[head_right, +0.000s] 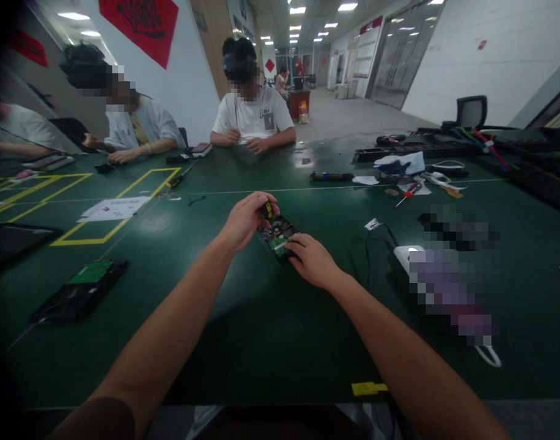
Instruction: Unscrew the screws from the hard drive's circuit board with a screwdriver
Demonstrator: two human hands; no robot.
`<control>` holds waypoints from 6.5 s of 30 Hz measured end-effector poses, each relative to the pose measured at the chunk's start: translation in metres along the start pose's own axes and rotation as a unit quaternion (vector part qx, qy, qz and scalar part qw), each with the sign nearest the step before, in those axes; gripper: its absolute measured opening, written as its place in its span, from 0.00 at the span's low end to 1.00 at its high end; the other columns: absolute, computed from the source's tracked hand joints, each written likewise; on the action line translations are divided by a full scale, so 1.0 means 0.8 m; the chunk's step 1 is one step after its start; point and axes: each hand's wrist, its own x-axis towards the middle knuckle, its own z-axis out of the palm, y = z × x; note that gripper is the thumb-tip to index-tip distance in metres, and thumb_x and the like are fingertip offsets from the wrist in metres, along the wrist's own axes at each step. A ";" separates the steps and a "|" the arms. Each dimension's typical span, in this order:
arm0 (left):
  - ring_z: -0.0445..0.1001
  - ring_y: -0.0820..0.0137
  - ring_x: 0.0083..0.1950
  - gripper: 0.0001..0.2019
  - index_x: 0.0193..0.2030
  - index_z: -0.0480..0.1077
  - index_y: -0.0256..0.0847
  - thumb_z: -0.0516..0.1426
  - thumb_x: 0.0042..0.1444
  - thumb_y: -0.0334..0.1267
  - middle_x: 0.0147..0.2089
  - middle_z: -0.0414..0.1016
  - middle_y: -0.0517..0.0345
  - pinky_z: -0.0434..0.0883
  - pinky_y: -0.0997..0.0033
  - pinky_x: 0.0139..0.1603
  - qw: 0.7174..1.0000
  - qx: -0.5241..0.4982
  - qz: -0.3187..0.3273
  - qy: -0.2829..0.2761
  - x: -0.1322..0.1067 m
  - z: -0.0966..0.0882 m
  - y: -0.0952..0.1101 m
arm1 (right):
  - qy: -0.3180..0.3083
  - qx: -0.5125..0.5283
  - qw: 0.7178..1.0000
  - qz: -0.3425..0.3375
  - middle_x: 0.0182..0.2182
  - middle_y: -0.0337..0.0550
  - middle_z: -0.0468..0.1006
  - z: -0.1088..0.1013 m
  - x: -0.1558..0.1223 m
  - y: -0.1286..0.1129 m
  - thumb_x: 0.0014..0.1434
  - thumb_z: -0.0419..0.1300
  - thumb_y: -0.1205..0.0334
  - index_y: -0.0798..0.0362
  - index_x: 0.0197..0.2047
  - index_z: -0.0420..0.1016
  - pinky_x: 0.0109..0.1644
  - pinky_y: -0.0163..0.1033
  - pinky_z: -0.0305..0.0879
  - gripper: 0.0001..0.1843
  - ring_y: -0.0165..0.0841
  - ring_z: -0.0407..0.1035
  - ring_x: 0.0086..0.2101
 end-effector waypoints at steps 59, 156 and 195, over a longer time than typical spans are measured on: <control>0.77 0.66 0.39 0.07 0.41 0.72 0.41 0.55 0.58 0.39 0.36 0.77 0.52 0.65 0.75 0.25 0.999 0.000 -0.007 0.037 0.002 -0.004 0.005 | 0.007 -0.001 1.000 -0.007 0.62 0.53 0.72 0.000 -0.001 0.000 0.65 0.61 0.65 0.49 0.61 0.75 0.66 0.62 0.66 0.21 0.47 0.66 0.62; 0.77 0.66 0.42 0.09 0.42 0.75 0.40 0.61 0.59 0.42 0.40 0.76 0.53 0.75 0.71 0.35 0.999 -0.018 -0.029 -0.019 -0.005 0.002 0.008 | -0.016 -0.077 0.997 -0.004 0.56 0.54 0.75 -0.013 0.003 -0.006 0.65 0.62 0.63 0.50 0.61 0.74 0.63 0.61 0.64 0.21 0.47 0.68 0.57; 0.76 0.67 0.42 0.11 0.42 0.75 0.40 0.61 0.60 0.45 0.39 0.75 0.53 0.73 0.72 0.33 0.999 -0.040 -0.023 -0.012 -0.001 0.000 0.002 | -0.037 -0.110 0.993 0.000 0.58 0.55 0.74 -0.017 0.006 -0.010 0.66 0.60 0.63 0.54 0.61 0.73 0.64 0.61 0.65 0.20 0.50 0.66 0.58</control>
